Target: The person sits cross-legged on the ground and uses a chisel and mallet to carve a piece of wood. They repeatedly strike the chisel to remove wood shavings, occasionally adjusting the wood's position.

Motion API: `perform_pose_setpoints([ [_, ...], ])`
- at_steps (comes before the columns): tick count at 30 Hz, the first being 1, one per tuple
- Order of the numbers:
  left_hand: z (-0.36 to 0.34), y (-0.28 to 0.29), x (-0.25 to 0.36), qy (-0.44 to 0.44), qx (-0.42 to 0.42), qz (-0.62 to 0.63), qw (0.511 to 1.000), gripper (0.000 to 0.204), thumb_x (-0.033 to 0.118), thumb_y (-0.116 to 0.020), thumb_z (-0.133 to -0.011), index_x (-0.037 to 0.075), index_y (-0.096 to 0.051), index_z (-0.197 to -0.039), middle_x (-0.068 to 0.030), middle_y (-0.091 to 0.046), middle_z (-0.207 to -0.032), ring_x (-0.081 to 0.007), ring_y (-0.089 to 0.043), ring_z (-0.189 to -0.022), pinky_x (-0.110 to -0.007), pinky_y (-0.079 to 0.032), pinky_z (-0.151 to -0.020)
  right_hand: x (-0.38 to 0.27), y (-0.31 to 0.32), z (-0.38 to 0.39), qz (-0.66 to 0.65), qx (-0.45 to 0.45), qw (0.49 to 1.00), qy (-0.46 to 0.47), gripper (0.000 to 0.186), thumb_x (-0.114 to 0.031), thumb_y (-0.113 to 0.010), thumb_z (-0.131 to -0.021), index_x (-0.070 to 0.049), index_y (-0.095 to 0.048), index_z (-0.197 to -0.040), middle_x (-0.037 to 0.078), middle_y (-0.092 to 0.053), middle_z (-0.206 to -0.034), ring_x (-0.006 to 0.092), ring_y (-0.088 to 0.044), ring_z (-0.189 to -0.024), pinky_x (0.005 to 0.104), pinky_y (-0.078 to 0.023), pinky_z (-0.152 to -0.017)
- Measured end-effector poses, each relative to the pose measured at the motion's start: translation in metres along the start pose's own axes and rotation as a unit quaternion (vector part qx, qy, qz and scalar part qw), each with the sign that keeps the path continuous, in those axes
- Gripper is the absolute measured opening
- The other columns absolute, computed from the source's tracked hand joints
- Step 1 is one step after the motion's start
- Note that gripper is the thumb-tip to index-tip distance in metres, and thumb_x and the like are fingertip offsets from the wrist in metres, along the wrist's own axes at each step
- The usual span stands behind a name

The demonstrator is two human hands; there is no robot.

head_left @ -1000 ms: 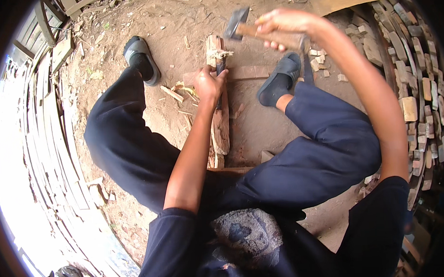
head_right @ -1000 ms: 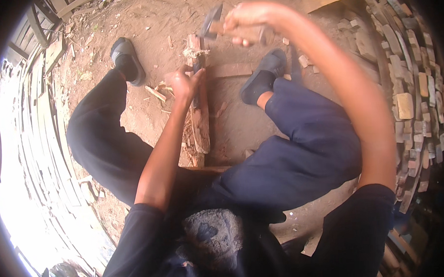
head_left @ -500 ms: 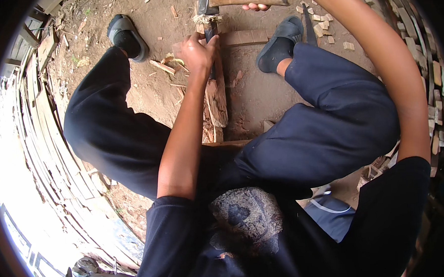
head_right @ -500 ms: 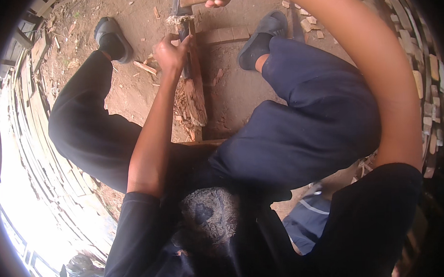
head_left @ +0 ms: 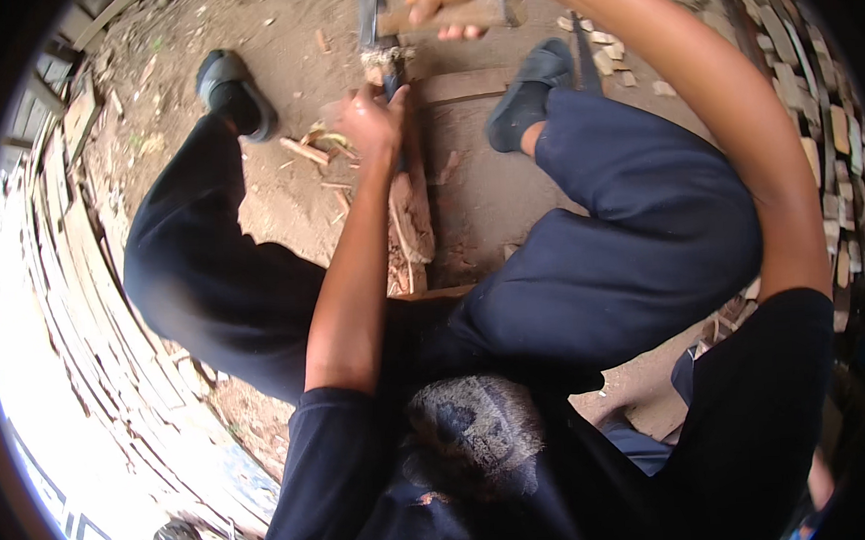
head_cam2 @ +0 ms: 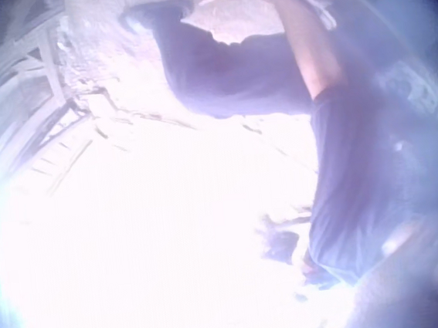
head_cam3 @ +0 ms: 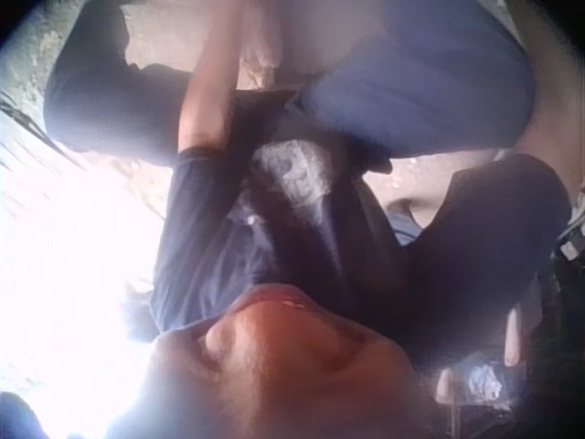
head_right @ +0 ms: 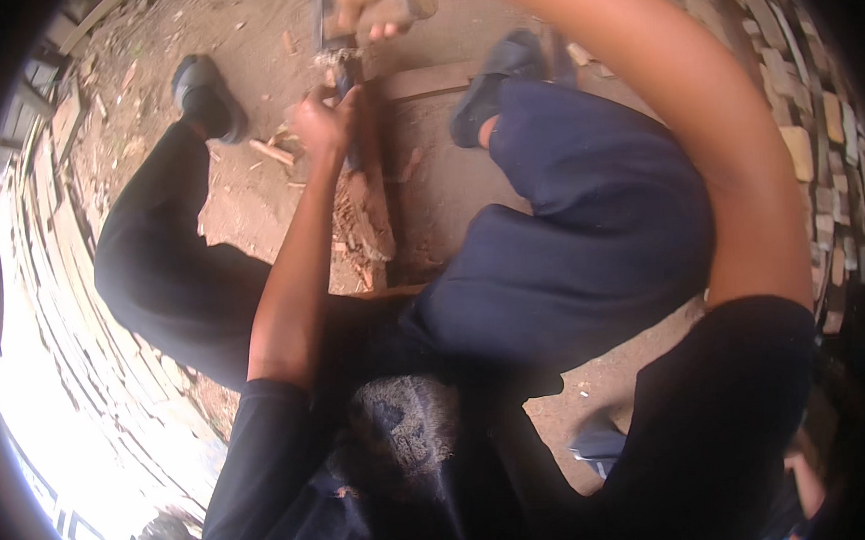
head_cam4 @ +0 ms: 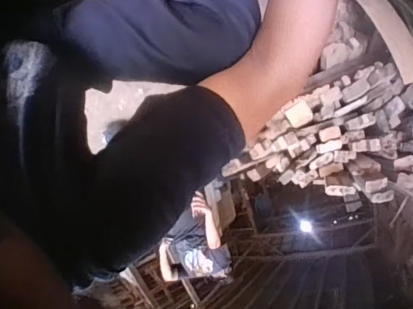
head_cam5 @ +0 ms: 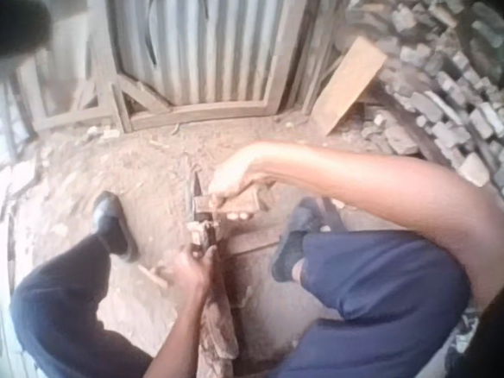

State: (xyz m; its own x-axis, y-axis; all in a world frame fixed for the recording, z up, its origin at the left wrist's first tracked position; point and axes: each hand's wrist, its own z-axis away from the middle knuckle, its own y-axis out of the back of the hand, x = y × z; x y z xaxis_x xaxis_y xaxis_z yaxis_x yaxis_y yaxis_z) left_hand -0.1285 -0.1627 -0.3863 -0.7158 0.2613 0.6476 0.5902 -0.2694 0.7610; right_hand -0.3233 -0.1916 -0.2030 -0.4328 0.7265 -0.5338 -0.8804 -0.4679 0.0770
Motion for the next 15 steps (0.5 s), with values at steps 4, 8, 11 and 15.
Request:
perform_pose_setpoints([
  [4,-0.002,-0.016,0.000,-0.035,0.029,0.005,0.999,0.046,0.046,-0.076,-0.072,0.003,-0.069,-0.086,-0.0175,-0.063,-0.088,-0.0352,-0.059,-0.090,-0.051,-0.040,-0.083,0.015,0.007,-0.023,-0.028,0.078,0.996,-0.041,0.019,-0.014,-0.049,-0.091,0.001,-0.059,-0.094,0.011,-0.062,-0.070,0.0185,-0.060,-0.056,0.0328,-0.050,-0.049],
  [8,-0.004,-0.020,-0.010,-0.036,0.032,0.061,0.997,0.042,0.041,-0.076,-0.074,0.001,-0.067,-0.086,-0.0191,-0.064,-0.084,-0.0365,-0.061,-0.080,-0.046,-0.047,-0.074,-0.015,-0.015,0.018,-0.027,0.176,0.983,-0.042,0.024,-0.010,-0.047,-0.093,0.002,-0.053,-0.112,0.012,-0.061,-0.083,0.0161,-0.060,-0.060,0.0296,-0.054,-0.052],
  [11,-0.005,-0.017,-0.004,0.001,0.002,0.117,0.993,0.042,0.037,-0.077,-0.074,-0.001,-0.067,-0.088,-0.0215,-0.066,-0.081,-0.0361,-0.064,-0.075,-0.044,-0.050,-0.070,0.000,0.035,-0.011,-0.038,0.129,0.991,0.008,0.034,-0.013,-0.048,-0.094,0.003,-0.050,-0.124,0.012,-0.060,-0.083,0.0162,-0.059,-0.061,0.0295,-0.053,-0.053],
  [15,0.001,-0.007,0.008,0.001,-0.006,0.099,0.995,0.047,0.034,-0.079,-0.073,-0.006,-0.067,-0.095,-0.0244,-0.067,-0.077,-0.0342,-0.066,-0.071,-0.044,-0.051,-0.067,-0.007,0.052,0.039,-0.107,0.319,0.936,0.103,0.019,-0.018,-0.049,-0.091,-0.001,-0.058,-0.094,0.012,-0.062,-0.073,0.0215,-0.061,-0.057,0.0359,-0.049,-0.049],
])
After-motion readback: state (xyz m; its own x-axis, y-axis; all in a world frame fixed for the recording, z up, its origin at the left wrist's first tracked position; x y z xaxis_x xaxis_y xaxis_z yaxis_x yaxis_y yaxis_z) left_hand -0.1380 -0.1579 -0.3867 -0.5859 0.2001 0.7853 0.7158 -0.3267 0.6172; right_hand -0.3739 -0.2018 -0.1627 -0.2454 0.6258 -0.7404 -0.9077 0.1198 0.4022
